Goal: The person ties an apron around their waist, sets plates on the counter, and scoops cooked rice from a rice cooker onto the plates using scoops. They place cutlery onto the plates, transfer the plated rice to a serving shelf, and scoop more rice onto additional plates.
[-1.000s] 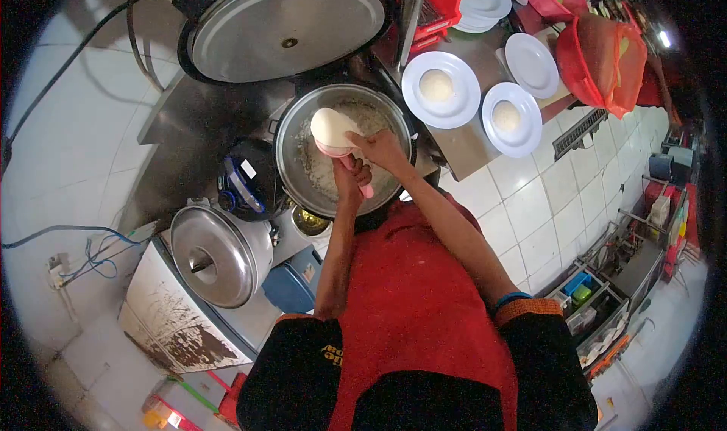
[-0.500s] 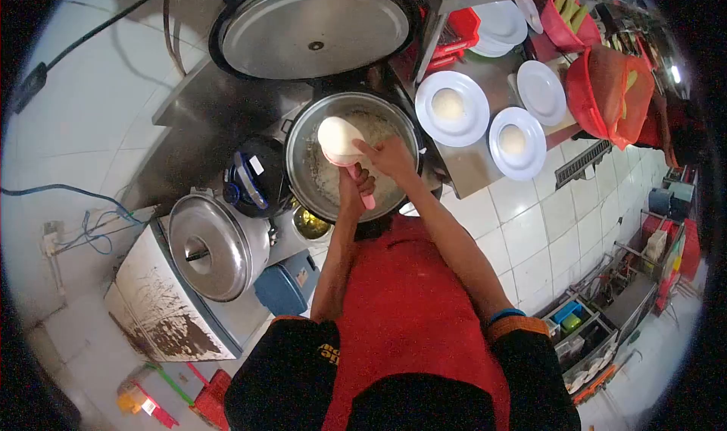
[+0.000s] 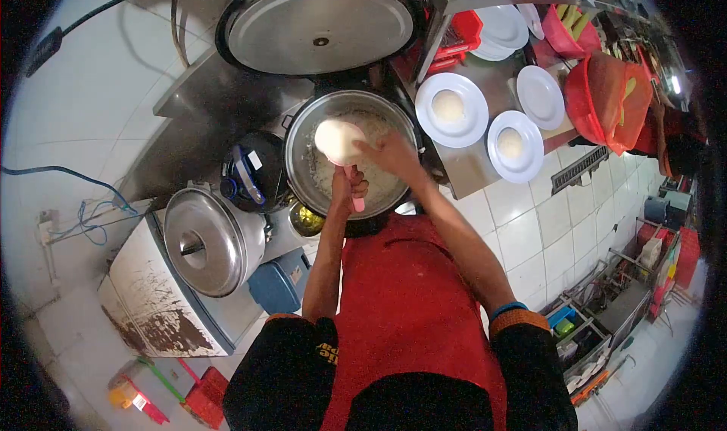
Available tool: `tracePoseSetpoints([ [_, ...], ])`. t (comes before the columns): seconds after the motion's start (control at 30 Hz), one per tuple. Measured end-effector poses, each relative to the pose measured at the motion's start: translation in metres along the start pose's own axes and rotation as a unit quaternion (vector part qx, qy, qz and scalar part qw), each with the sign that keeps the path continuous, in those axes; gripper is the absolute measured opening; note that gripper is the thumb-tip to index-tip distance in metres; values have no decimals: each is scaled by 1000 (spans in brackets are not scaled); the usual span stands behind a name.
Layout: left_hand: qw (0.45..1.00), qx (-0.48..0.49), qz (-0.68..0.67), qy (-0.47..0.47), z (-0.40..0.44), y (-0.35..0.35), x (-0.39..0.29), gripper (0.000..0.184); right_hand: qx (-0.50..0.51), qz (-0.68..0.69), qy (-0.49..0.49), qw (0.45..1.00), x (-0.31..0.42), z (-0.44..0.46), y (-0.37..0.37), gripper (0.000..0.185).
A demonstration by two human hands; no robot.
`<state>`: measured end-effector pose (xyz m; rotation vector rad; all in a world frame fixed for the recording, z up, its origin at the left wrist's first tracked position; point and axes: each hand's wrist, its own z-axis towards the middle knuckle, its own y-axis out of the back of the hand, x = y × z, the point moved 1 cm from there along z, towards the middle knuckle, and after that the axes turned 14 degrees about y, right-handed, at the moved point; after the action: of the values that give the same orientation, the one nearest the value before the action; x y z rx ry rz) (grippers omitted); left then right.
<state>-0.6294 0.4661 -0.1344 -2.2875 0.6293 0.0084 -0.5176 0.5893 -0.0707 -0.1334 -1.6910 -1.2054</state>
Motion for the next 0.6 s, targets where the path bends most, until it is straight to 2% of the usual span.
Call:
tracePoseSetpoints([
  [0.03,1000,-19,-14,-15,-2,-5,0,46,1,-1,0,1000,2,-6,-2,70],
  [0.1,1000,-3,-12,-14,-1,-4,2,46,30,86,-45,995,5,-16,-5,77],
  [0.13,1000,17,-7,-19,2,-8,-4,46,29,85,-38,995,6,-11,0,77],
  [0.2,1000,6,-14,-19,-5,-9,2,46,68,67,-123,988,8,-25,8,76],
  [0.27,999,8,-21,-27,0,-13,1,45,73,61,-125,988,8,-29,18,75],
  [0.33,999,-34,-19,-14,0,-6,4,44,83,55,-130,986,1,-32,24,74],
  [0.4,998,-49,-13,-24,-2,2,12,47,56,38,-141,988,-10,-34,24,73],
  [0.47,998,-51,-4,-47,8,5,7,49,35,27,-134,990,-8,-24,27,73],
  [0.53,999,-38,-7,-10,7,16,11,47,21,19,-141,990,-5,-22,13,73],
  [0.6,1000,1,19,-13,3,17,12,46,-14,60,-33,998,-5,-18,-10,73],
])
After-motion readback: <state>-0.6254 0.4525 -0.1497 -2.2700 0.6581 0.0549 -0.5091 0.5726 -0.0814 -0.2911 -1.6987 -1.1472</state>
